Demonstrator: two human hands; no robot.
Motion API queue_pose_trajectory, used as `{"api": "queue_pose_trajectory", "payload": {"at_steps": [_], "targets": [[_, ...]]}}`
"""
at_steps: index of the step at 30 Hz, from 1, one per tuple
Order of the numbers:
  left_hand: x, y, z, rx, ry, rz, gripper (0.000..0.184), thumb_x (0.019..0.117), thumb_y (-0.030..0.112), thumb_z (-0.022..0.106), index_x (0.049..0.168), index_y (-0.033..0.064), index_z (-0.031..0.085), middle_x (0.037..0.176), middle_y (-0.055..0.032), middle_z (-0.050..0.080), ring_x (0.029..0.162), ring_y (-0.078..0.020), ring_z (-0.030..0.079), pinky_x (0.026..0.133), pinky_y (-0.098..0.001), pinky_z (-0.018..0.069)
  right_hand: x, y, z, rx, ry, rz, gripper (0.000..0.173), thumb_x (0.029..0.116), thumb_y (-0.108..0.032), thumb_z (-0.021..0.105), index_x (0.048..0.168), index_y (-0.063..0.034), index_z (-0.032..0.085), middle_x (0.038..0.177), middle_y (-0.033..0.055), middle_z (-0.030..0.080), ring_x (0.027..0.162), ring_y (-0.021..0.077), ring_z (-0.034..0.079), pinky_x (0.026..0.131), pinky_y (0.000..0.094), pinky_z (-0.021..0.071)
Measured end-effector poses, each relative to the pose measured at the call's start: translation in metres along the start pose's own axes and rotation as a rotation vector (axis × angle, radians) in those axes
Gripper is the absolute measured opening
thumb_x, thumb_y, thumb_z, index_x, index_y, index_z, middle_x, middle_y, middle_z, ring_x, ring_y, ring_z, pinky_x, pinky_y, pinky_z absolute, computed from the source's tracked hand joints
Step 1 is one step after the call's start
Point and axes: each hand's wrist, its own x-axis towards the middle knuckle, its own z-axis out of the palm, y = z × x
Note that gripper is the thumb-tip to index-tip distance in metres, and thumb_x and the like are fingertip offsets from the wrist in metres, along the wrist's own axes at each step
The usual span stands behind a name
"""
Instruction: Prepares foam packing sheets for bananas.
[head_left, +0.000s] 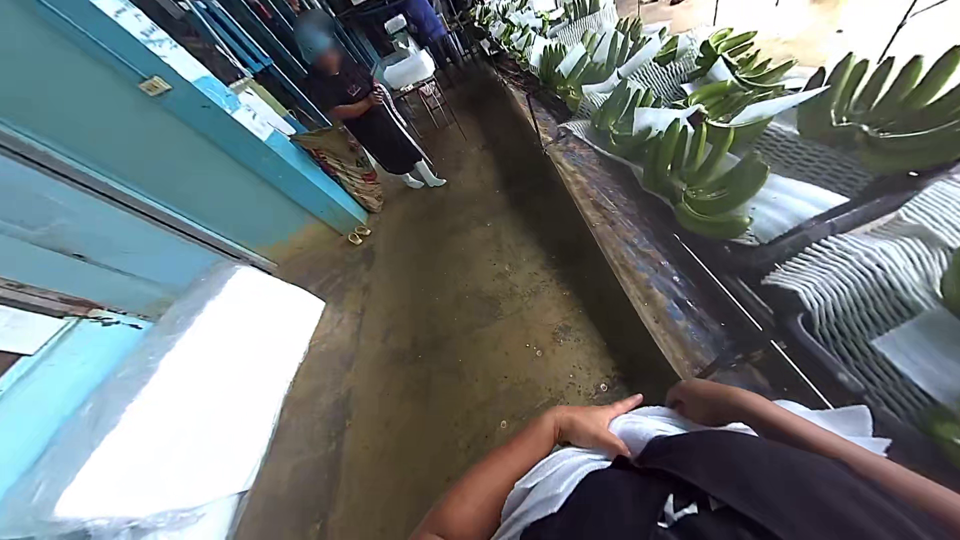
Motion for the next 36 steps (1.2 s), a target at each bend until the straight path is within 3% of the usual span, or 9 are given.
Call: {"api": "queue_pose_trajectory", "payload": {"at_steps": [3,4,6,11,15,18,23,28,36], "targets": [[0.011,-0.013,-0.038,-0.018,0.069,-0.077,0.092,0.0805,-0.002,0.070,0.160,0.0000,0.023,0.152,-0.0251,0.046,0.139,-0.0306,0.048,0.116,-0.0478,0.0394,0.023,-0.009,-0.045,-0.026,-0.099,0.006,0.032,0.1075,-0.013,0.047,0.127,0.0035,0.066,0.126,0.0290,0.065,0.123,0.0446,0.059,0.105,0.0611,0.0423],[0.010,-0.017,-0.047,0.005,0.109,-0.088,0.075,0.0813,-0.004,0.070,0.151,-0.0016,0.041,0.139,-0.0232,0.058,0.127,-0.0283,0.058,0.109,-0.0470,0.0453,0.033,-0.013,-0.056,-0.018,-0.097,-0.003,0.032,0.1078,-0.012,0.046,0.128,0.0035,0.065,0.126,0.0291,0.065,0.123,0.0447,0.059,0.105,0.0611,0.0421],[0.003,-0.020,-0.072,0.059,0.198,-0.118,0.055,0.0830,-0.005,0.069,0.136,-0.0027,0.057,0.124,-0.0220,0.066,0.115,-0.0290,0.064,0.103,-0.0495,0.0496,0.055,-0.016,-0.077,0.076,0.047,-0.048,0.031,0.1072,-0.013,0.048,0.127,0.0021,0.067,0.124,0.0270,0.067,0.121,0.0429,0.061,0.107,0.0603,0.0433],[-0.046,-0.052,-0.135,-0.233,0.625,-0.205,0.042,0.0816,-0.005,0.073,0.122,-0.0071,0.061,0.106,-0.0159,0.069,0.095,-0.0199,0.068,0.090,-0.0418,0.0558,0.108,-0.043,-0.168,0.362,0.838,-0.261,0.026,0.1046,-0.003,0.048,0.120,0.0095,0.066,0.111,0.0226,0.071,0.104,0.0308,0.070,0.099,0.0477,0.0541],[-0.104,-0.091,-0.202,-0.572,0.974,-0.110,0.052,0.0802,-0.008,0.073,0.129,-0.0049,0.056,0.109,-0.0117,0.071,0.095,-0.0125,0.070,0.089,-0.0320,0.0594,0.178,-0.085,-0.245,0.559,1.200,-0.550,0.025,0.1037,0.000,0.044,0.121,0.0107,0.059,0.108,0.0141,0.070,0.095,0.0156,0.071,0.093,0.0364,0.0592],[-0.161,-0.123,-0.273,-0.636,1.136,-0.031,0.057,0.0773,-0.004,0.077,0.130,-0.0038,0.057,0.110,-0.0128,0.071,0.096,-0.0133,0.071,0.089,-0.0312,0.0600,0.252,-0.143,-0.287,0.734,1.340,-0.796,0.021,0.1045,-0.003,0.042,0.118,-0.0005,0.058,0.104,-0.0011,0.068,0.089,0.0089,0.071,0.086,0.0336,0.0620],[-0.252,-0.174,-0.385,-0.655,1.173,0.081,0.064,0.0729,-0.002,0.080,0.131,-0.0056,0.055,0.112,-0.0143,0.071,0.099,-0.0153,0.071,0.090,-0.0325,0.0600,0.359,-0.255,-0.338,0.928,1.353,-0.704,0.024,0.1039,-0.005,0.042,0.123,-0.0034,0.056,0.100,-0.0044,0.066,0.087,0.0065,0.068,0.085,0.0298,0.0598],[-0.319,-0.206,-0.486,-0.621,1.129,0.036,0.062,0.0738,-0.003,0.082,0.130,-0.0048,0.057,0.114,-0.0161,0.070,0.100,-0.0173,0.070,0.092,-0.0347,0.0589,0.446,-0.311,-0.400,1.076,1.276,-0.515,0.038,0.1072,-0.009,0.037,0.140,0.0048,0.049,0.109,0.0021,0.066,0.091,0.0079,0.068,0.088,0.0286,0.0588],[-0.447,-0.272,-0.671,-0.621,1.299,0.132,0.062,0.0749,-0.001,0.080,0.132,-0.0067,0.055,0.115,-0.0151,0.068,0.101,-0.0135,0.068,0.093,-0.0321,0.0568,0.651,-0.448,-0.550,1.314,0.751,-0.483,0.030,0.1049,0.003,0.036,0.111,-0.0073,0.064,0.087,-0.0078,0.072,0.076,0.0039,0.069,0.076,0.0210,0.0603]]}}
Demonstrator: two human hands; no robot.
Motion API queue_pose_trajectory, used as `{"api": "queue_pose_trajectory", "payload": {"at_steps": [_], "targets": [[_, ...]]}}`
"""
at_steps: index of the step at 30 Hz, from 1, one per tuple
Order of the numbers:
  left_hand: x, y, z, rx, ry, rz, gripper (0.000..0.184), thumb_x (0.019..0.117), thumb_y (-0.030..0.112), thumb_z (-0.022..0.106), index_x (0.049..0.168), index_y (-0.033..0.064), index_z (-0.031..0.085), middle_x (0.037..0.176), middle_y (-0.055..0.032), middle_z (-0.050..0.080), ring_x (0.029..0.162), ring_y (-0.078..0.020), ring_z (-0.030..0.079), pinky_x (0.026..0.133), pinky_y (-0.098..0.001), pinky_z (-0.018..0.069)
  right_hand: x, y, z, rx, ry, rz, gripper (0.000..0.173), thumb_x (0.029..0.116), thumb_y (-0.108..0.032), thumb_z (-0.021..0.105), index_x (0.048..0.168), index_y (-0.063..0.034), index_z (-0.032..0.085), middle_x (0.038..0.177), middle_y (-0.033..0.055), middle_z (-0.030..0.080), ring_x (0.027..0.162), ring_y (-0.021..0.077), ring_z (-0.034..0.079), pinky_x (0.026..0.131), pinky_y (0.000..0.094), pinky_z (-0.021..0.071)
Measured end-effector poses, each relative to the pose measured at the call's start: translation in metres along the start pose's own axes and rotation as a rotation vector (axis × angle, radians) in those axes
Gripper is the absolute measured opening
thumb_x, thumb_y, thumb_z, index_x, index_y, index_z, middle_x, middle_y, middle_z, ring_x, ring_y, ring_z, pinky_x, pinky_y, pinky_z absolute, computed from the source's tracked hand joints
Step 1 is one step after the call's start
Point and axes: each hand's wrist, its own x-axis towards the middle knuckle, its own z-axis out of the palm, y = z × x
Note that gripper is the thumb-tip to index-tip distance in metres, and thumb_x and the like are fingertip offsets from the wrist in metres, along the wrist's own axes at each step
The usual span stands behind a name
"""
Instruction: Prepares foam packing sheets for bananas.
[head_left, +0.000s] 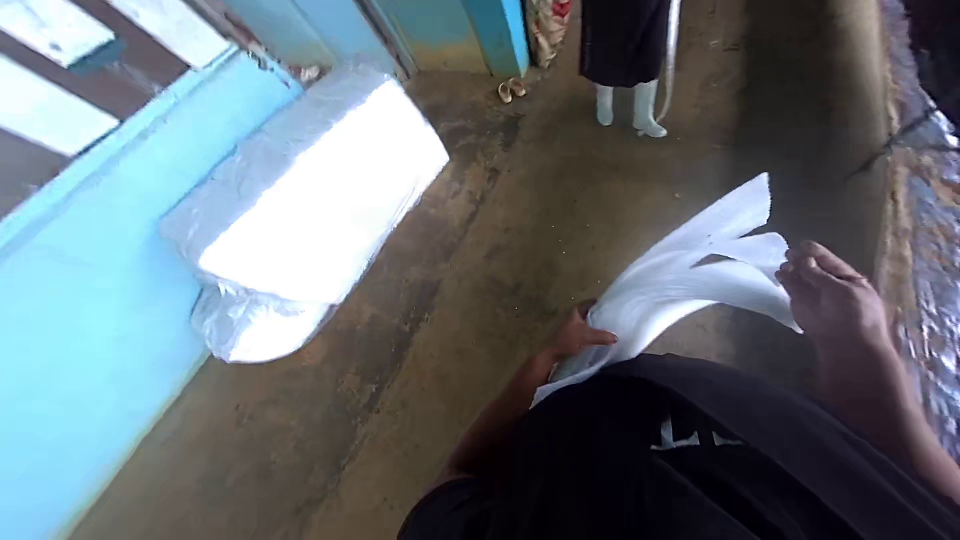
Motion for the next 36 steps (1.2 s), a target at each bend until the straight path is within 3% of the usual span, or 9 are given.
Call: {"api": "queue_pose_trajectory", "payload": {"at_steps": [7,10,13,16,19,24,27,32,36], "targets": [[0.080,0.062,-0.173,-0.148,0.351,-0.211,0.059,0.0784,0.005,0.083,0.130,-0.0038,0.057,0.112,-0.0130,0.069,0.098,-0.0123,0.069,0.090,-0.0309,0.0578,0.211,0.037,0.263,-0.272,-0.513,0.160,0.032,0.1089,-0.007,0.033,0.118,-0.0073,0.064,0.076,-0.0076,0.061,0.066,0.0038,0.060,0.069,0.0229,0.0558],[0.123,0.070,-0.251,-0.220,0.494,-0.224,0.053,0.0795,0.003,0.082,0.126,-0.0042,0.058,0.107,-0.0110,0.069,0.093,-0.0106,0.069,0.086,-0.0286,0.0588,0.282,0.068,0.362,-0.278,-0.432,-0.049,0.023,0.1070,-0.009,0.040,0.116,-0.0061,0.061,0.087,-0.0078,0.061,0.075,0.0030,0.060,0.076,0.0243,0.0550],[0.178,0.086,-0.341,-0.216,0.579,-0.206,0.050,0.0799,0.002,0.082,0.125,-0.0039,0.060,0.104,-0.0122,0.070,0.091,-0.0120,0.070,0.085,-0.0299,0.0593,0.353,0.102,0.438,-0.159,-0.190,-0.252,0.033,0.1028,-0.010,0.049,0.134,-0.0004,0.048,0.114,0.0016,0.057,0.095,0.0076,0.059,0.086,0.0287,0.0534],[0.240,0.112,-0.435,-0.146,0.531,-0.154,0.056,0.0775,0.001,0.084,0.127,-0.0035,0.058,0.108,-0.0146,0.069,0.095,-0.0144,0.069,0.088,-0.0320,0.0588,0.404,0.135,0.496,-0.232,-0.037,-0.163,0.051,0.1017,-0.013,0.057,0.146,-0.0011,0.035,0.130,0.0070,0.052,0.106,0.0101,0.056,0.090,0.0274,0.0505],[0.313,0.159,-0.512,-0.055,0.362,-0.119,0.064,0.0759,0.003,0.085,0.132,-0.0033,0.055,0.115,-0.0146,0.068,0.103,-0.0140,0.068,0.093,-0.0316,0.0571,0.457,0.148,0.549,-0.400,0.002,0.154,0.064,0.0969,-0.013,0.067,0.152,-0.0055,0.034,0.139,0.0176,0.046,0.114,0.0258,0.053,0.091,0.0429,0.0506],[0.447,0.223,-0.602,0.154,0.036,-0.020,0.082,0.0717,0.010,0.089,0.142,-0.0047,0.050,0.130,-0.0193,0.063,0.119,-0.0196,0.063,0.105,-0.0354,0.0514,0.581,0.155,0.560,-0.633,0.152,-0.059,0.065,0.0922,-0.003,0.063,0.151,0.0050,0.038,0.145,0.0342,0.041,0.115,0.0350,0.058,0.093,0.0428,0.0540],[0.536,0.245,-0.651,0.197,-0.069,0.057,0.086,0.0721,0.012,0.090,0.146,-0.0038,0.047,0.135,-0.0206,0.061,0.124,-0.0217,0.061,0.109,-0.0378,0.0483,0.656,0.147,0.579,-0.479,0.289,0.035,0.047,0.1074,-0.009,0.040,0.152,0.0060,0.037,0.150,0.0237,0.046,0.129,0.0202,0.053,0.109,0.0335,0.0444],[0.694,0.307,-0.729,0.203,-0.095,0.112,0.080,0.0754,0.013,0.088,0.142,-0.0055,0.049,0.124,-0.0210,0.066,0.113,-0.0215,0.065,0.102,-0.0392,0.0520,0.831,0.136,0.645,-0.194,0.362,0.077,0.031,0.1097,-0.009,0.039,0.136,0.0049,0.046,0.110,0.0058,0.059,0.088,0.0044,0.063,0.081,0.0234,0.0567],[0.803,0.377,-0.797,0.310,-0.001,0.151,0.087,0.0719,0.015,0.091,0.144,-0.0069,0.048,0.128,-0.0232,0.065,0.120,-0.0255,0.064,0.106,-0.0412,0.0506,0.971,0.127,0.731,0.002,0.312,0.128,0.041,0.1063,-0.002,0.045,0.146,-0.0048,0.036,0.106,0.0027,0.059,0.080,0.0049,0.064,0.074,0.0229,0.0577]]}}
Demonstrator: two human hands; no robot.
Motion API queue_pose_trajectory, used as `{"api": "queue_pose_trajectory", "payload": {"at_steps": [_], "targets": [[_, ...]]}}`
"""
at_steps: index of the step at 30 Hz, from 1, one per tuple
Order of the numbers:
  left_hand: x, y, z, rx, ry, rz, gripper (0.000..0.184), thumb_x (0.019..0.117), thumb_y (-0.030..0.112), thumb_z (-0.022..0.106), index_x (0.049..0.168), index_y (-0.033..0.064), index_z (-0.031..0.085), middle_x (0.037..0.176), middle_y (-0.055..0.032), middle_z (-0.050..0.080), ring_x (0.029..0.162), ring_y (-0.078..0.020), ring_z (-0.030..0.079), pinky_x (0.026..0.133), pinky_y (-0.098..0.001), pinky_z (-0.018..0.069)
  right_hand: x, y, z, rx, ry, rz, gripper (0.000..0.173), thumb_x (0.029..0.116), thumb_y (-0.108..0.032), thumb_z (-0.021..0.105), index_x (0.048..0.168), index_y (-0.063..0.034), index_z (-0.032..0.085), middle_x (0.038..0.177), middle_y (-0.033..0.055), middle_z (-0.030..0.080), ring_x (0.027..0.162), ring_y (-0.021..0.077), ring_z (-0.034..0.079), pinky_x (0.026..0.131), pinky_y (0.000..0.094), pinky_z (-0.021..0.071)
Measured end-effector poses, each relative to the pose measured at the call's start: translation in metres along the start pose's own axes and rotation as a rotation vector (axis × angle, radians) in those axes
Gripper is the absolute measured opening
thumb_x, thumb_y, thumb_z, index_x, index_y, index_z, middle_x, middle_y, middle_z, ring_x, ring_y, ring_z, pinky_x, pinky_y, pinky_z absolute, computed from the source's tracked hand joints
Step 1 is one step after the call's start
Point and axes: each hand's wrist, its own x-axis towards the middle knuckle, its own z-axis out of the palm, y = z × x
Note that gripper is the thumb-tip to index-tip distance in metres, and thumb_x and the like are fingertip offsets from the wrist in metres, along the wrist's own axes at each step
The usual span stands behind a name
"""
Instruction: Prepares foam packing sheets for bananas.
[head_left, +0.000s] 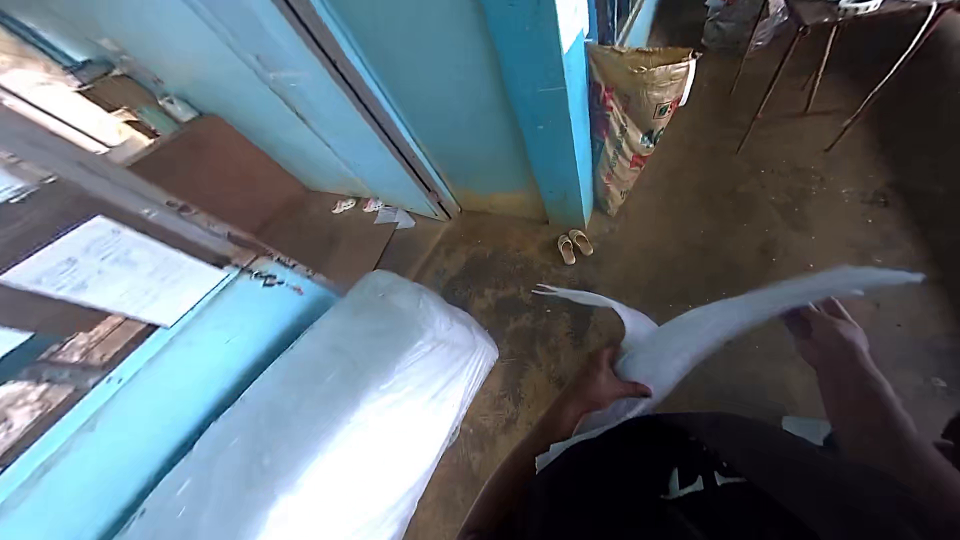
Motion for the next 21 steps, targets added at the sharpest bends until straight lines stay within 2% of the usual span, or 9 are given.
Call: {"api": "queue_pose_trajectory", "payload": {"at_steps": [3,7,10,13,14,16,18,19,21], "targets": [[0.063,0.008,-0.050,-0.002,0.055,-0.046,0.086,0.0712,0.015,0.092,0.143,-0.0067,0.049,0.129,-0.0223,0.065,0.120,-0.0245,0.064,0.107,-0.0396,0.0502,0.064,-0.012,0.087,0.016,-0.015,0.014,0.037,0.1047,-0.001,0.050,0.141,-0.0012,0.043,0.100,0.0037,0.061,0.077,0.0067,0.063,0.071,0.0241,0.0569],[0.155,0.005,-0.123,0.103,0.012,-0.096,0.075,0.0727,0.026,0.091,0.134,-0.0016,0.059,0.118,-0.0171,0.070,0.111,-0.0229,0.068,0.102,-0.0428,0.0531,0.161,-0.022,0.184,0.155,-0.009,0.026,0.019,0.1049,-0.005,0.053,0.123,-0.0010,0.054,0.084,0.0023,0.065,0.067,0.0081,0.066,0.065,0.0244,0.0588],[0.234,0.005,-0.182,0.170,-0.039,-0.042,0.074,0.0735,0.028,0.091,0.134,0.0002,0.059,0.120,-0.0163,0.069,0.113,-0.0234,0.067,0.102,-0.0452,0.0524,0.226,-0.027,0.238,0.238,-0.020,0.014,0.015,0.1081,-0.010,0.048,0.120,-0.0031,0.055,0.079,-0.0001,0.064,0.065,0.0076,0.065,0.065,0.0242,0.0589],[0.315,0.007,-0.244,0.176,-0.059,0.000,0.078,0.0716,0.027,0.091,0.136,-0.0006,0.058,0.123,-0.0164,0.068,0.115,-0.0222,0.066,0.104,-0.0431,0.0517,0.274,-0.034,0.288,0.280,0.127,0.005,0.023,0.1097,-0.012,0.040,0.128,-0.0053,0.052,0.084,-0.0007,0.058,0.067,0.0056,0.059,0.064,0.0237,0.0547],[0.343,0.010,-0.264,0.157,-0.072,0.006,0.080,0.0712,0.026,0.091,0.138,-0.0009,0.056,0.125,-0.0159,0.068,0.116,-0.0202,0.065,0.105,-0.0403,0.0517,0.293,-0.038,0.308,0.324,0.174,0.000,0.021,0.1094,-0.010,0.038,0.127,-0.0061,0.049,0.087,0.0002,0.057,0.070,0.0064,0.059,0.067,0.0254,0.0553],[0.394,0.019,-0.294,0.096,-0.124,0.018,0.084,0.0704,0.023,0.091,0.141,-0.0020,0.053,0.126,-0.0153,0.067,0.117,-0.0170,0.065,0.105,-0.0355,0.0519,0.330,-0.054,0.341,0.332,0.243,-0.008,0.030,0.1089,-0.005,0.036,0.136,-0.0029,0.047,0.099,0.0043,0.056,0.078,0.0091,0.059,0.073,0.0273,0.0540],[0.434,0.030,-0.314,0.054,-0.184,0.013,0.083,0.0690,0.020,0.092,0.139,-0.0030,0.053,0.124,-0.0144,0.068,0.114,-0.0145,0.066,0.103,-0.0324,0.0532,0.357,-0.070,0.370,0.222,0.235,-0.028,0.034,0.1085,-0.003,0.037,0.141,-0.0016,0.049,0.113,0.0074,0.058,0.090,0.0097,0.060,0.083,0.0278,0.0526],[0.454,0.033,-0.324,0.048,-0.208,0.013,0.082,0.0688,0.019,0.092,0.138,-0.0036,0.053,0.124,-0.0141,0.068,0.113,-0.0139,0.066,0.102,-0.0318,0.0534,0.366,-0.080,0.385,0.106,0.202,-0.054,0.035,0.1089,-0.005,0.039,0.143,-0.0027,0.050,0.123,0.0081,0.060,0.100,0.0088,0.061,0.091,0.0282,0.0516],[0.492,0.034,-0.339,0.037,-0.210,-0.001,0.080,0.0692,0.018,0.092,0.136,-0.0040,0.054,0.123,-0.0143,0.068,0.113,-0.0138,0.066,0.102,-0.0318,0.0534,0.399,-0.102,0.414,-0.135,0.134,-0.138,0.037,0.1086,-0.012,0.045,0.145,-0.0062,0.051,0.132,0.0071,0.061,0.110,0.0061,0.059,0.097,0.0272,0.0492]]}}
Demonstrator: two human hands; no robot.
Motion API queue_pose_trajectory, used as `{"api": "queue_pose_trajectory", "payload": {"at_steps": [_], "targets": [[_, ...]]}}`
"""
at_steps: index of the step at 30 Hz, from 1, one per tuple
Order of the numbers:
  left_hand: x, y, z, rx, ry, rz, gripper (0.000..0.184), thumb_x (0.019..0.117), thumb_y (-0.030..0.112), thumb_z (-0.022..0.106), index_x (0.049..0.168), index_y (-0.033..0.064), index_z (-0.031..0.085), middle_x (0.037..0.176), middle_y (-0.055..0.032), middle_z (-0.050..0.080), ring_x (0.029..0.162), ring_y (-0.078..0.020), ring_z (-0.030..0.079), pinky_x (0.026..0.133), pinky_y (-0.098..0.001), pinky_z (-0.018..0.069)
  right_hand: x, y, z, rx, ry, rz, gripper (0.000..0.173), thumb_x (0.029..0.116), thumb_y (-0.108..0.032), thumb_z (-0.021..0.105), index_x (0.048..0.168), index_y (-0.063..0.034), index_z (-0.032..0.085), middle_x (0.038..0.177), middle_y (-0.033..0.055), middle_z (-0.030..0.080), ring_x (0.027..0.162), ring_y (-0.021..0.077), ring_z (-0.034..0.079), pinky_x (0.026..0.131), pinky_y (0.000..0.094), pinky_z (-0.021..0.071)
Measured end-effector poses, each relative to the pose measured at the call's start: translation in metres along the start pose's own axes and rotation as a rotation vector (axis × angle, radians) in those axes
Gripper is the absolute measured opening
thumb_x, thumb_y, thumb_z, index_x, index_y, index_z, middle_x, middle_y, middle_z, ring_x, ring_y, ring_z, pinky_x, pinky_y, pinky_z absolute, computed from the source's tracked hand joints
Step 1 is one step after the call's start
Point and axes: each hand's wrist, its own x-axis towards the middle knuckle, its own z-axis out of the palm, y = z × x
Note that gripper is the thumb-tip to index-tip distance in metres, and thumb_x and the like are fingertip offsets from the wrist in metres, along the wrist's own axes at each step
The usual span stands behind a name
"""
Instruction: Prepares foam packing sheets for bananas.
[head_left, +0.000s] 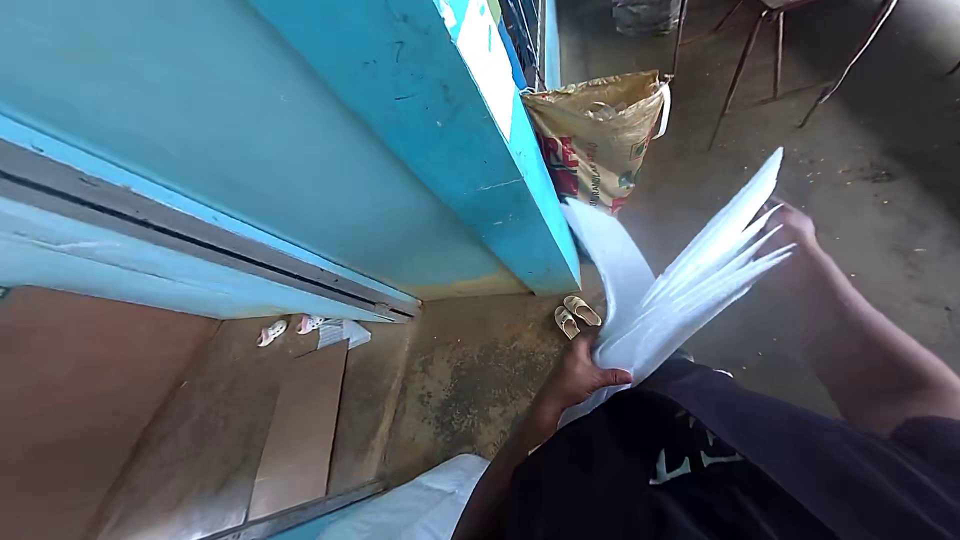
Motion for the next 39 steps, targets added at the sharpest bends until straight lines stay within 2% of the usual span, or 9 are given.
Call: {"api": "queue_pose_trajectory", "payload": {"at_steps": [3,10,20,23,28,31,34,37,39], "targets": [[0.050,-0.005,-0.025,-0.009,0.085,-0.020,0.078,0.0700,0.017,0.091,0.135,-0.0060,0.055,0.123,-0.0169,0.067,0.113,-0.0157,0.066,0.101,-0.0325,0.0535,0.097,-0.015,0.055,-0.089,-0.060,-0.090,0.041,0.1059,-0.013,0.053,0.146,-0.0037,0.051,0.142,0.0121,0.058,0.122,0.0122,0.058,0.105,0.0310,0.0470],[0.191,0.024,-0.055,-0.003,0.249,-0.112,0.068,0.0751,0.014,0.087,0.131,-0.0095,0.057,0.120,-0.0240,0.066,0.112,-0.0268,0.065,0.100,-0.0436,0.0517,0.333,-0.065,0.229,-0.272,-0.271,-0.156,0.033,0.1003,-0.010,0.064,0.130,0.0029,0.059,0.115,0.0139,0.065,0.082,0.0097,0.063,0.078,0.0269,0.0545],[0.285,0.060,-0.084,0.038,0.402,-0.181,0.063,0.0760,0.016,0.085,0.126,-0.0128,0.060,0.117,-0.0264,0.067,0.107,-0.0306,0.067,0.097,-0.0451,0.0526,0.513,-0.036,0.374,-0.547,-0.413,0.038,0.034,0.0942,0.004,0.064,0.128,0.0014,0.063,0.119,0.0170,0.066,0.091,0.0173,0.068,0.085,0.0325,0.0571],[0.292,0.069,-0.087,0.084,0.406,-0.265,0.064,0.0762,0.019,0.086,0.126,-0.0124,0.061,0.116,-0.0264,0.068,0.106,-0.0332,0.068,0.096,-0.0488,0.0535,0.534,-0.018,0.380,-0.650,-0.491,0.018,0.043,0.0927,0.005,0.059,0.134,-0.0046,0.064,0.134,0.0204,0.063,0.112,0.0288,0.066,0.096,0.0447,0.0539],[0.274,0.075,-0.075,-0.081,0.530,-0.432,0.070,0.0748,0.020,0.088,0.131,-0.0093,0.058,0.121,-0.0216,0.067,0.112,-0.0229,0.066,0.101,-0.0393,0.0520,0.480,-0.075,0.341,0.035,-0.876,-0.195,0.045,0.1021,-0.010,0.052,0.145,-0.0062,0.042,0.134,0.0041,0.057,0.108,0.0125,0.064,0.094,0.0305,0.0560],[0.244,0.071,-0.057,-0.236,0.679,-0.516,0.072,0.0734,0.020,0.088,0.133,-0.0064,0.056,0.119,-0.0153,0.068,0.108,-0.0127,0.066,0.098,-0.0311,0.0540,0.389,-0.104,0.288,0.319,-1.546,-0.341,0.015,0.0988,-0.042,0.062,0.093,-0.0283,0.066,0.089,-0.0155,0.072,0.079,0.0008,0.069,0.070,0.0211,0.0584],[0.202,0.068,-0.028,-0.306,0.832,-0.508,0.071,0.0732,0.019,0.088,0.131,-0.0077,0.057,0.114,-0.0145,0.069,0.103,-0.0105,0.067,0.094,-0.0290,0.0551,0.306,-0.058,0.262,-0.217,-2.298,-0.062,0.029,0.1022,-0.035,0.059,0.100,-0.0135,0.077,0.096,-0.0054,0.078,0.093,0.0068,0.073,0.085,0.0280,0.0617],[0.146,0.061,0.023,-0.369,0.939,-0.429,0.072,0.0718,0.021,0.088,0.130,-0.0076,0.057,0.111,-0.0103,0.070,0.100,-0.0065,0.067,0.092,-0.0259,0.0560,0.211,0.047,0.230,-1.036,-2.167,0.291,0.044,0.0996,-0.012,0.065,0.136,0.0095,0.055,0.131,0.0254,0.063,0.118,0.0312,0.063,0.105,0.0482,0.0483],[0.102,0.057,0.066,-0.397,1.007,-0.375,0.074,0.0720,0.022,0.088,0.131,-0.0075,0.056,0.112,-0.0098,0.070,0.101,-0.0061,0.067,0.093,-0.0263,0.0558,0.153,0.085,0.197,-1.009,-2.028,0.446,0.045,0.0986,-0.010,0.064,0.139,0.0030,0.049,0.127,0.0131,0.062,0.114,0.0164,0.062,0.100,0.0352,0.0517]]}}
